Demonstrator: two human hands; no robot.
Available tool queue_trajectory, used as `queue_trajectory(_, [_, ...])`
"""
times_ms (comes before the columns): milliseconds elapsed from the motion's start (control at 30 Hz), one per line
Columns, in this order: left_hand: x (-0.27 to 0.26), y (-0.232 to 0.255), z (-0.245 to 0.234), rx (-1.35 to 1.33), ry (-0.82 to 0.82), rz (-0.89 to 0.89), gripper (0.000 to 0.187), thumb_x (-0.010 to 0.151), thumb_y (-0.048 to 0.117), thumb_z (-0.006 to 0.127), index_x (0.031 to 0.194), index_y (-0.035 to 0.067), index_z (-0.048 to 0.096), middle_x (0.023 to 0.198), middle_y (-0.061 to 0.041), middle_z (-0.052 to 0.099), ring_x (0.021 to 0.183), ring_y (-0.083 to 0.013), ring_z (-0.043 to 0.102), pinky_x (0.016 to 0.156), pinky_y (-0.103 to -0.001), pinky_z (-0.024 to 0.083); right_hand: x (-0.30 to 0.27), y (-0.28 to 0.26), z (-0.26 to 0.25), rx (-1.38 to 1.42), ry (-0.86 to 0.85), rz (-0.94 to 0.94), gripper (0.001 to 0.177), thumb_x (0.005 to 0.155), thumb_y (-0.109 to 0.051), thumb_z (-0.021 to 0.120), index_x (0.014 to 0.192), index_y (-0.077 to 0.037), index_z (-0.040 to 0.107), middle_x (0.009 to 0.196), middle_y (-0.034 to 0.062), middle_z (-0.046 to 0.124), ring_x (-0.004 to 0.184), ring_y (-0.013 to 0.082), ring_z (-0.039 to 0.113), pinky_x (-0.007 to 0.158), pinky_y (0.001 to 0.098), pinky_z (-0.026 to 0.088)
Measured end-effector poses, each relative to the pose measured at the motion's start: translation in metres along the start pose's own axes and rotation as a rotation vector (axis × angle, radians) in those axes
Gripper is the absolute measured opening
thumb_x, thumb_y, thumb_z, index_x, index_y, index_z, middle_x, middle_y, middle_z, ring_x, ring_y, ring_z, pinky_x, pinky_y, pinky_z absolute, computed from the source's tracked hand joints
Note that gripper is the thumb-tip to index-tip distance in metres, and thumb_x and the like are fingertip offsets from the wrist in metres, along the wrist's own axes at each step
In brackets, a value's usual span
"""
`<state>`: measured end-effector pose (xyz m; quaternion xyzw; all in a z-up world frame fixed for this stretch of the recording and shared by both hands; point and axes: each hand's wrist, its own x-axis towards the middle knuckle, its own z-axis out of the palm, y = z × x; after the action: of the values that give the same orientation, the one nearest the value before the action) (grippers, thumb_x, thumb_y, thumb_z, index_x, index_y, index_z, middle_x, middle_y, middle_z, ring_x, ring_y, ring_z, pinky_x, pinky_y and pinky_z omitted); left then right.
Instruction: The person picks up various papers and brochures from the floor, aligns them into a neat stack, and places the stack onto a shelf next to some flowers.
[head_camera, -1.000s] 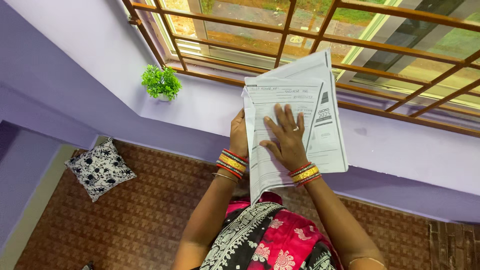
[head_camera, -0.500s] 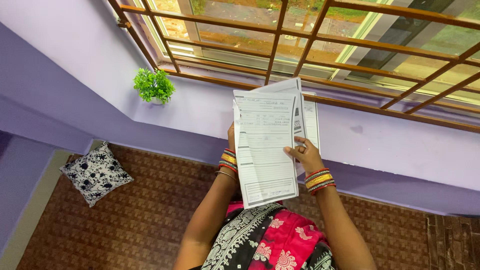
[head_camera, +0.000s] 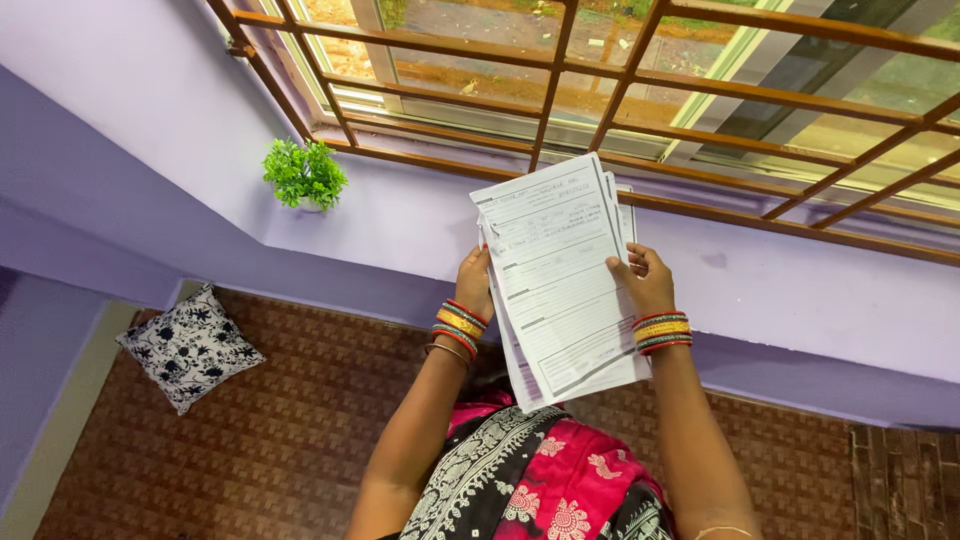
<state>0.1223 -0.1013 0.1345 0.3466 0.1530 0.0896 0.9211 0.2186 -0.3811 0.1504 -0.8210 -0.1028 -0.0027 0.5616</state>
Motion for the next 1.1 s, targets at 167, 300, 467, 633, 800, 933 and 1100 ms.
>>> queue_trajectory(167, [-0.007,0.013,0.009,0.011,0.011,-0.023,0.055,0.106,0.04,0.048,0.138,-0.004,0.055,0.124,-0.018,0.068,0.108,-0.0238,0.068,0.095,-0.037,0.056,-0.022,0.02,-0.003,0.345,-0.181,0.306,0.053,0.087,-0.009,0.077,0.132,0.01,0.057,0.098,0.0156,0.076,0.085,0.0166,0.069,0.077,0.0288,0.056])
queue_trajectory(300, [0.006,-0.026,-0.008,0.16,0.027,-0.166,0.064,0.097,0.044,0.054,0.145,0.005,0.041,0.13,-0.024,0.063,0.119,-0.0283,0.064,0.102,-0.04,0.05,-0.026,0.063,-0.004,0.498,-0.026,0.399,0.048,0.087,-0.001,0.067,0.133,0.01,0.056,0.101,0.0139,0.077,0.089,0.0156,0.073,0.081,0.027,0.06])
queue_trajectory(467, [0.044,-0.119,-0.055,0.942,0.044,0.059,0.061,0.091,0.017,0.064,0.144,-0.004,0.045,0.134,-0.025,0.063,0.122,-0.036,0.063,0.105,-0.043,0.049,-0.011,0.119,-0.007,0.067,0.006,0.355,0.055,0.088,0.005,0.066,0.142,0.003,0.055,0.097,0.0115,0.076,0.082,0.0133,0.067,0.075,0.0259,0.053])
queue_trajectory(633, [0.055,-0.13,-0.056,1.266,0.032,0.203,0.065,0.092,0.015,0.063,0.148,-0.007,0.038,0.147,-0.033,0.046,0.138,-0.0462,0.043,0.116,-0.045,0.036,0.026,0.15,0.0,-0.085,0.003,0.312,0.056,0.085,0.007,0.068,0.14,-0.003,0.064,0.086,0.0103,0.072,0.072,0.0141,0.061,0.069,0.0287,0.05])
queue_trajectory(800, [0.073,-0.112,-0.052,1.253,-0.049,0.231,0.073,0.097,0.021,0.061,0.153,-0.01,0.026,0.155,-0.033,0.039,0.145,-0.0445,0.036,0.12,-0.044,0.03,0.055,0.148,0.013,-0.121,0.05,0.249,0.056,0.086,0.006,0.069,0.14,-0.003,0.061,0.101,0.011,0.072,0.081,0.015,0.064,0.076,0.0287,0.054])
queue_trajectory(933, [0.08,-0.108,-0.053,1.292,-0.079,0.314,0.075,0.104,0.027,0.056,0.157,-0.01,0.019,0.164,-0.032,0.023,0.155,-0.0436,0.021,0.128,-0.046,0.02,0.053,0.151,0.018,-0.007,0.158,0.182,0.055,0.09,0.007,0.057,0.144,-0.003,0.058,0.111,0.011,0.071,0.087,0.0159,0.068,0.081,0.0307,0.057])
queue_trajectory(1100, [0.061,-0.112,-0.023,1.733,-0.176,0.211,0.081,0.104,0.034,0.052,0.159,-0.005,0.006,0.168,-0.026,0.004,0.156,-0.0399,0.005,0.123,-0.057,0.006,0.025,0.153,0.028,-0.118,0.356,0.116,0.045,0.09,-0.004,0.065,0.136,-0.006,0.065,0.13,0.0158,0.058,0.107,0.0249,0.066,0.097,0.0349,0.055])
